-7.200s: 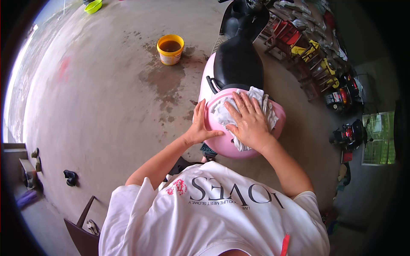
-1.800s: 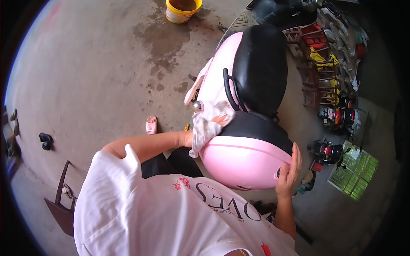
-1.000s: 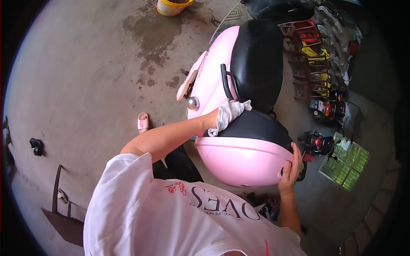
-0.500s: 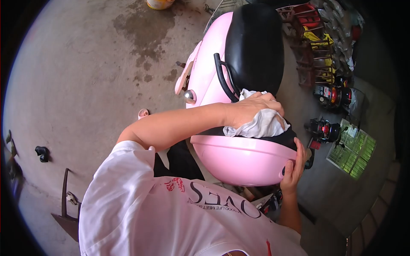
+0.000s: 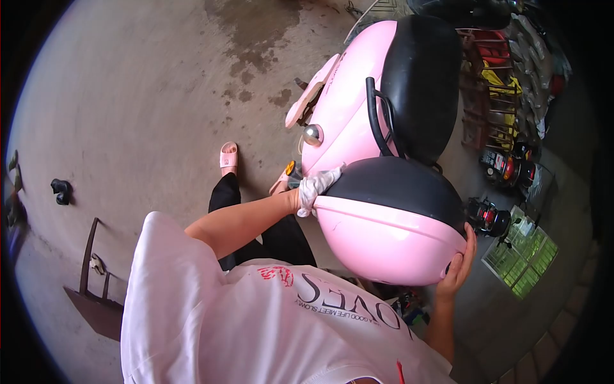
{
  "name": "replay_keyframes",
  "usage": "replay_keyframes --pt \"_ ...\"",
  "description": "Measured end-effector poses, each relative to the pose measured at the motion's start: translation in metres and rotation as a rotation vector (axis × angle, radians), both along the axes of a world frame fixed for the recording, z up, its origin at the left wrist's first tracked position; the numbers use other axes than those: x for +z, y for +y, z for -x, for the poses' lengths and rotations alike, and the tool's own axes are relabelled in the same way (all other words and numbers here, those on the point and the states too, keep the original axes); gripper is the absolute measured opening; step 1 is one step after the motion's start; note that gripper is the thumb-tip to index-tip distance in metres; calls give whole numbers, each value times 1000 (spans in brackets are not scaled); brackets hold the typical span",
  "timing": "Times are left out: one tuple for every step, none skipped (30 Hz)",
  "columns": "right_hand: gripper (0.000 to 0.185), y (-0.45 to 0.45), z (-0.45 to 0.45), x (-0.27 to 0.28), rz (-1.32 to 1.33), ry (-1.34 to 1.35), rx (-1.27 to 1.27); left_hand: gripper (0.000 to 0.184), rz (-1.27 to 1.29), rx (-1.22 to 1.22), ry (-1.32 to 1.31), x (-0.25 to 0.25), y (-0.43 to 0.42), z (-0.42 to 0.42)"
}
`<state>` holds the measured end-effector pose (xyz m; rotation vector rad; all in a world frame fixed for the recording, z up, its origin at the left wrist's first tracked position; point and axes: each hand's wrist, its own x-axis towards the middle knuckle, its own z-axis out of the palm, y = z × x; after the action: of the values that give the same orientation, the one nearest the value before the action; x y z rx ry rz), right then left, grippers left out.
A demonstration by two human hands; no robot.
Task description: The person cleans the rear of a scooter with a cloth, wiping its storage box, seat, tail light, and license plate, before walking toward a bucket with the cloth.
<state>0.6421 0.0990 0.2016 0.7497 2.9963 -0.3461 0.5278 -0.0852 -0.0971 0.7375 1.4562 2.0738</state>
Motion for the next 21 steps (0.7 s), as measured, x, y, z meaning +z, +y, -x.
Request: replay_keyframes --pt "54 0 0 1 3 4 -1 37 352 -223 94 22 1 17" --pt "54 -1 -1 2 3 -4 -5 39 706 -445 188 33 0 24" --pt "54 0 -1 1 5 1 8 39 710 -432 188 30 -5 15" --pt "53 2 -2 0 16 17 7 42 504 -248 -171 26 -8 -4" --pt "52 2 -4 0 27 26 1 46 281 -66 -521 28 -12 -14" --pt "52 1 -4 0 29 21 3 44 441 31 -110 29 -15 -21" --pt "52 0 -3 1 20 10 -9 44 443 30 -118 31 -17 -33" --pt "51 0 -3 2 7 5 -20 46 409 137 -38 31 -17 -47" --pt "51 0 -4 2 4 9 -17 49 371 246 48 36 -17 -53" --pt "51 2 -5 1 8 12 -6 57 414 230 -31 50 -14 -67" --pt "50 3 -6 1 13 13 6 65 419 211 53 63 -20 -67" --pt "50 4 -7 1 10 18 15 59 394 232 79 63 -20 -66" --pt "50 5 -8 1 6 16 14 53 368 253 106 62 -20 -62" --pt "49 5 -9 0 1 15 12 45 309 222 209 54 -20 -50" --pt "49 4 -10 -1 -1 20 16 38 250 188 311 47 -18 -37" --pt "48 3 -9 0 2 20 13 24 332 281 173 45 -6 -40" --pt "47 5 -9 0 7 22 15 24 319 267 300 42 -7 -35" --pt "47 6 -8 -1 9 33 27 24 390 161 343 40 -8 -29" --pt "45 7 -8 -1 3 29 27 23 466 53 383 42 -11 -25" --pt "44 7 -9 -1 -2 22 28 23 475 63 386 47 -14 -26" --pt "44 8 -10 -1 5 28 38 24 424 128 353 53 -16 -27"
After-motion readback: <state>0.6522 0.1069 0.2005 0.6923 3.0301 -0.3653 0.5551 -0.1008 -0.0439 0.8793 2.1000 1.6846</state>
